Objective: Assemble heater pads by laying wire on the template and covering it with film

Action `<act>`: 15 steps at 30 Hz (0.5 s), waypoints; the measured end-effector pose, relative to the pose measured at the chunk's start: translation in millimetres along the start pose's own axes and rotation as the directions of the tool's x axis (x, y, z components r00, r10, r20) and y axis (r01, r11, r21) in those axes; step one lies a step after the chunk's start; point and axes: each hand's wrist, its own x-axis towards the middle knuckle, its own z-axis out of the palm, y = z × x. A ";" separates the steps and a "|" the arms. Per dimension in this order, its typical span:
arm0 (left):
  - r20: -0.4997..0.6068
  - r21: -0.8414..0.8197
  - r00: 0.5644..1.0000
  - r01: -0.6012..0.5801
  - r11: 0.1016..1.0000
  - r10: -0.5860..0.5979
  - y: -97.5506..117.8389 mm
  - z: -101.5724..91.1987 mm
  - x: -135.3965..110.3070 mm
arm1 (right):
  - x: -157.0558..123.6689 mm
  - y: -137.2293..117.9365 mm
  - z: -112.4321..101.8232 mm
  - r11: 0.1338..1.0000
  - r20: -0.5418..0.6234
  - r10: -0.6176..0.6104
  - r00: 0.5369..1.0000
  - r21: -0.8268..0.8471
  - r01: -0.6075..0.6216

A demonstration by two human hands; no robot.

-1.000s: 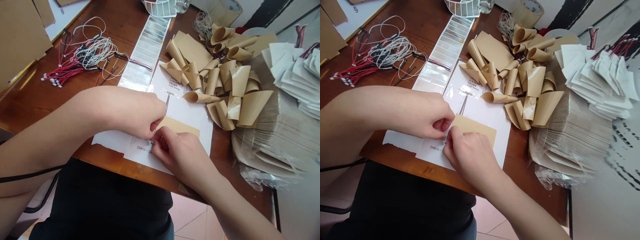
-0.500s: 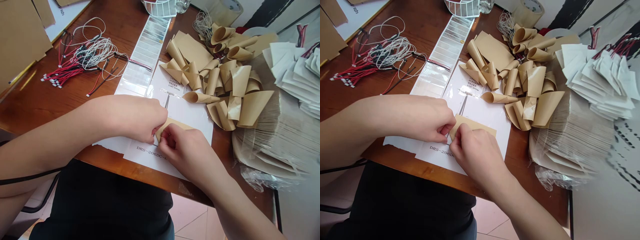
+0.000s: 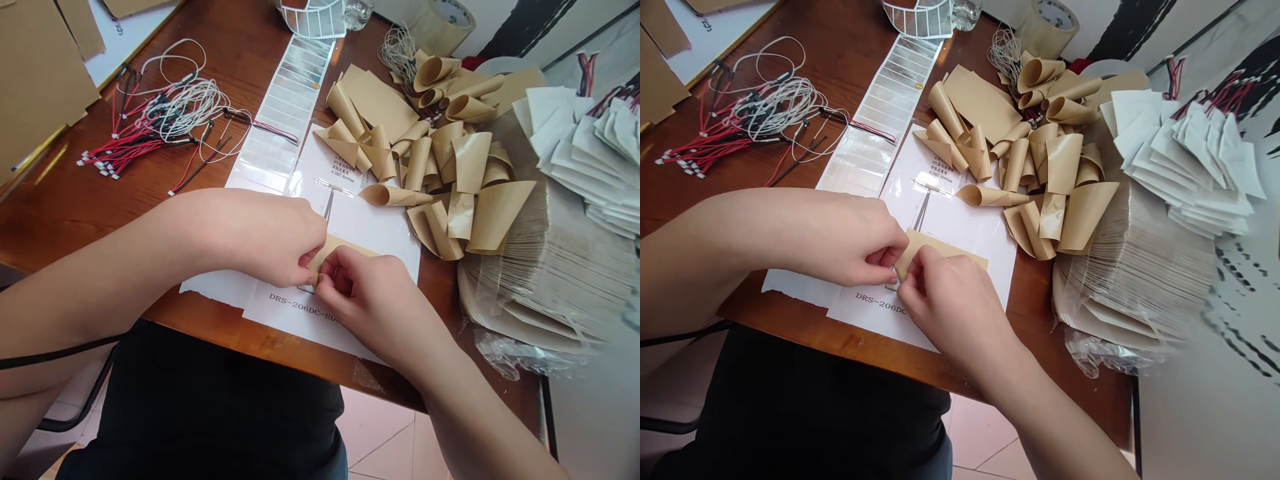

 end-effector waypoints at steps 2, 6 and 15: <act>-0.003 0.019 1.000 -0.004 1.000 0.004 0.9 1.1 1.2 | -0.1 0.4 -0.2 1.000 0.001 0.003 1.000 -0.013 -0.003; 0.002 0.047 1.000 -0.002 0.999 0.002 3.1 1.7 2.1 | -1.0 1.6 -1.3 1.000 0.004 -0.022 1.000 -0.011 0.022; -0.002 0.071 1.000 0.009 0.997 -0.009 4.7 1.8 1.3 | -3.0 0.8 -5.1 0.990 0.020 -0.108 0.994 0.092 0.106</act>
